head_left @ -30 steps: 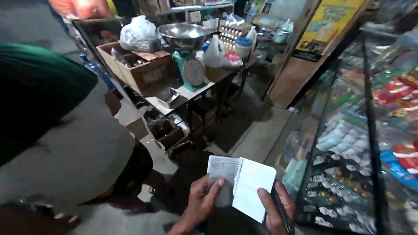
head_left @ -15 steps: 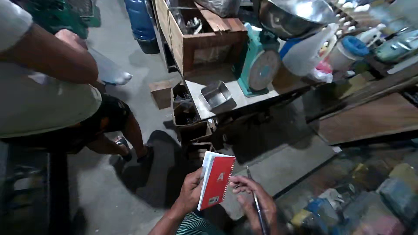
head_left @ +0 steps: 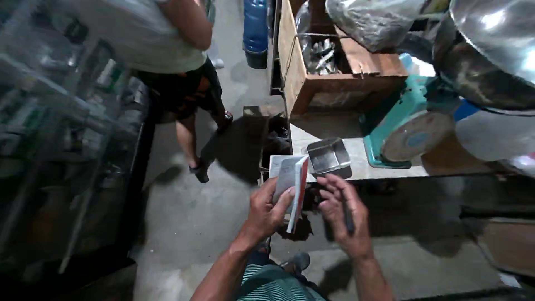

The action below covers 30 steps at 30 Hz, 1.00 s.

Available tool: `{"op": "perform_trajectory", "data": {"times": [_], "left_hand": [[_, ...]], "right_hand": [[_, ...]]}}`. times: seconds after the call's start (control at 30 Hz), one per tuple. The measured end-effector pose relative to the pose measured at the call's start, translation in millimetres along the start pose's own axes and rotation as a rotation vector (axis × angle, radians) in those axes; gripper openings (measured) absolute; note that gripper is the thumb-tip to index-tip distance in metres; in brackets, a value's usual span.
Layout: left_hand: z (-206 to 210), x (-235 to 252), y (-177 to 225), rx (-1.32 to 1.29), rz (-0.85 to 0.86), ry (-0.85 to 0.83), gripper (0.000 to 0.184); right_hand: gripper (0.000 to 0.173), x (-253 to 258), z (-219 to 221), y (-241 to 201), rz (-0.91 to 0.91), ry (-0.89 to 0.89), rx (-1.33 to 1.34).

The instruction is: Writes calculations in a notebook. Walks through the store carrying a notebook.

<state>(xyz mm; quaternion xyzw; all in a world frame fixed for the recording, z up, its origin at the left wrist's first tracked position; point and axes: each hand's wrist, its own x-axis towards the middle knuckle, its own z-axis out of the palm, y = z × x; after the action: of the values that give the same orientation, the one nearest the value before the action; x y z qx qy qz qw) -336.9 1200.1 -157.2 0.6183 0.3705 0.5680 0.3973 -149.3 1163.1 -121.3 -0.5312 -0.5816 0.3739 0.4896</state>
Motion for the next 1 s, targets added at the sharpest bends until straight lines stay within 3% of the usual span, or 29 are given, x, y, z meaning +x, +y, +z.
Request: {"op": "perform_trajectory", "data": {"times": [0.1, 0.23, 0.43, 0.6, 0.7, 0.8, 0.9, 1.0], "left_hand": [[28.8, 4.7, 9.9, 0.0, -0.03, -0.033, 0.031], [46.8, -1.6, 26.3, -0.148, -0.107, -0.042, 0.034], [63.9, -9.1, 29.4, -0.358, -0.117, -0.012, 0.024], [78.9, -8.7, 26.7, -0.416, -0.082, -0.055, 0.028], [78.0, -7.9, 33.1, -0.155, 0.001, -0.199, 0.058], [81.7, -4.4, 54.7, 0.281, 0.125, -0.394, 0.09], [87.7, -6.4, 69.1, 0.495, 0.16, -0.553, 0.092], [82.8, -6.9, 69.3, 0.462, 0.159, -0.613, 0.089]], "right_hand": [[0.086, -5.6, 10.4, -4.6, -0.077, 0.032, 0.019], [0.071, -16.1, -25.9, -7.5, -0.092, 0.048, 0.121], [0.054, -30.9, -77.9, -8.6, 0.062, 0.061, 0.631], [0.048, -31.3, -98.2, -10.8, 0.041, 0.05, 0.549], [0.041, -31.3, -99.5, -6.0, 0.041, 0.101, 0.395], [0.052, -31.9, -95.2, 2.6, 0.037, 0.096, 0.265], [0.047, -35.9, -84.3, 3.4, 0.033, 0.14, 0.278], [0.035, -39.8, -76.2, 0.4, 0.083, 0.232, 0.296]]}}
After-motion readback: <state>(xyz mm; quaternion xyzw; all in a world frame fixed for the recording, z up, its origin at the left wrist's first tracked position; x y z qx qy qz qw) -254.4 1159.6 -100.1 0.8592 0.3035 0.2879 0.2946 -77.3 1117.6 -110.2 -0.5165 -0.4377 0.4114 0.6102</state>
